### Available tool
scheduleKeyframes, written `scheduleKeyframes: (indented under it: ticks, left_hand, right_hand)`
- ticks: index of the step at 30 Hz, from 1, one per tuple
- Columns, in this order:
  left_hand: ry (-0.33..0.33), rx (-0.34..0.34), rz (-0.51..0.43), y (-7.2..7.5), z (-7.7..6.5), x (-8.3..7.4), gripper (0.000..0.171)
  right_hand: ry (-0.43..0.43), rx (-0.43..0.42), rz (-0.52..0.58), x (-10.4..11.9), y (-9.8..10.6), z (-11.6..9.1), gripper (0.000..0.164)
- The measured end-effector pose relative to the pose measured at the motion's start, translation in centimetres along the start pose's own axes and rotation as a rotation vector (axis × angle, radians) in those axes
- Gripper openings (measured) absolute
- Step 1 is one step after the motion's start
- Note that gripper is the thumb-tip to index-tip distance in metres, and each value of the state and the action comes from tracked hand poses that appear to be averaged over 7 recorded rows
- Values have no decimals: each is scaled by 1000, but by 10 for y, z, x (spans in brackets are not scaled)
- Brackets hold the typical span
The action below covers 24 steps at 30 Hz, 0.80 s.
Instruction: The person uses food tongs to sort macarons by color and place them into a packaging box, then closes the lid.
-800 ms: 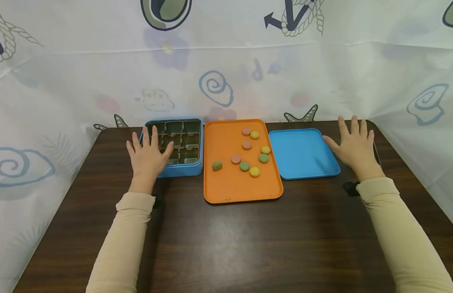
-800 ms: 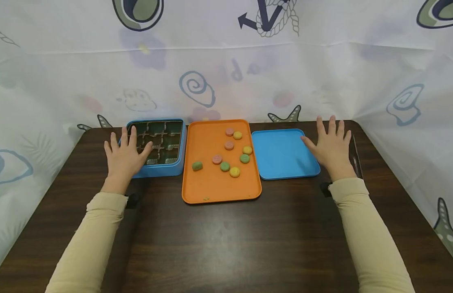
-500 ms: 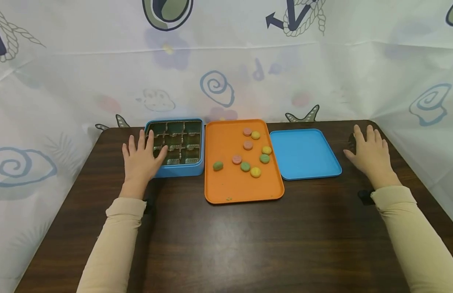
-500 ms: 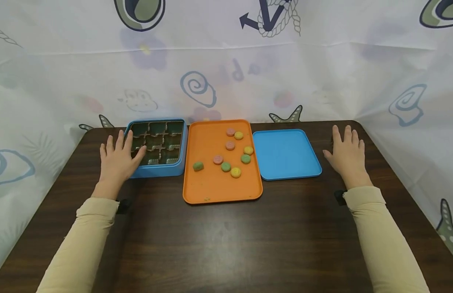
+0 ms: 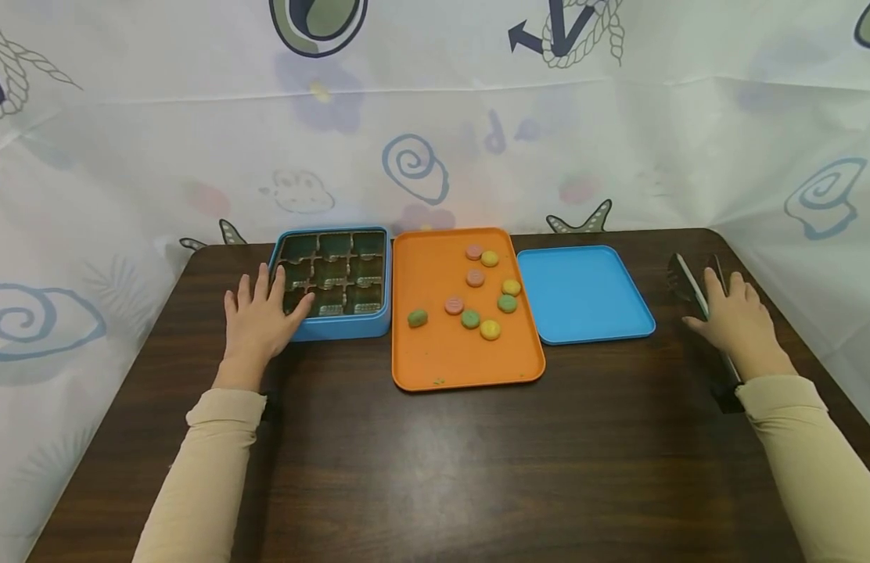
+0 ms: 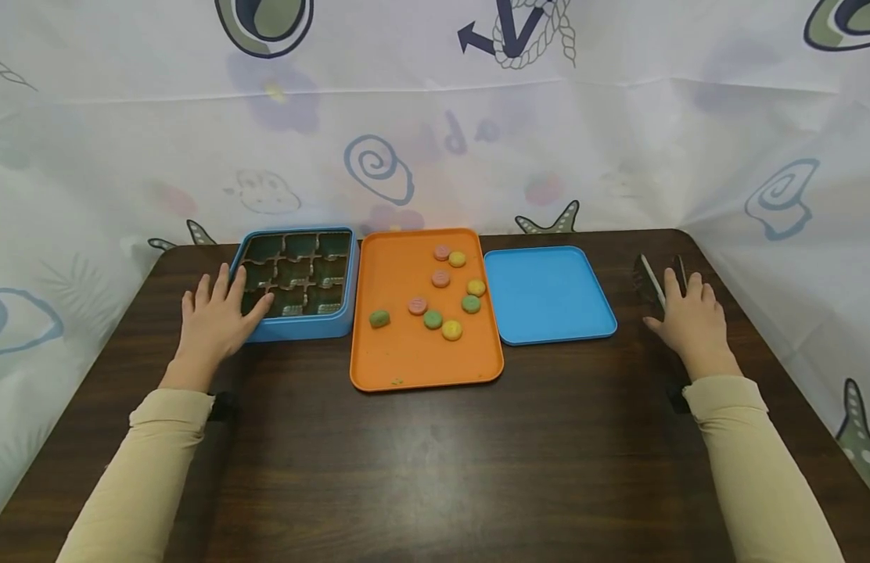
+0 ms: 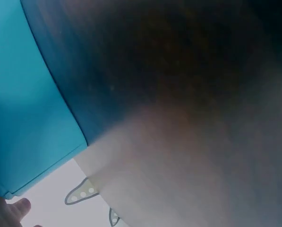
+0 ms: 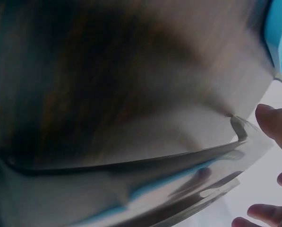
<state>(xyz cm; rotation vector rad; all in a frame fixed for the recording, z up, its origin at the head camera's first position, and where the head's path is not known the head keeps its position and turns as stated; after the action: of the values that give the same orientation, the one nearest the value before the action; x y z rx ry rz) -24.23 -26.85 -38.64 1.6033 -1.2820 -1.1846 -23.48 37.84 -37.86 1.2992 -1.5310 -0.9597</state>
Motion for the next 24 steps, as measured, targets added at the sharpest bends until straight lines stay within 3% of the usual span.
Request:
scheduleKeyframes:
  ticks: [8, 15, 24]
  left_hand:
    - [4, 27, -25, -3, 2, 2, 96]
    - [13, 56, -33, -4, 2, 2, 99]
    - [16, 68, -35, -3, 3, 2, 99]
  right_hand:
    - [-14, 40, 27, -7, -8, -2, 92]
    - [-39, 145, 62, -11, -16, -6, 95]
    - [-19, 172, 64, -13, -18, -4, 91]
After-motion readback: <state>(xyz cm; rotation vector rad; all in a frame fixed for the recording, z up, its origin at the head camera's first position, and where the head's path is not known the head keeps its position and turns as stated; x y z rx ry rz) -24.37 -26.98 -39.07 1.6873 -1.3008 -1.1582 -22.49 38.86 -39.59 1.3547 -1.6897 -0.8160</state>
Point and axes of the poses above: each hand's wrist, its own z-axis towards the middle knuckle, its own y-axis out of the back of the hand, x = y × z, the point moved 5 cm from there along z, towards the middle knuckle, and after that the axes turned 15 degrees about x, right-handed, at the moved point
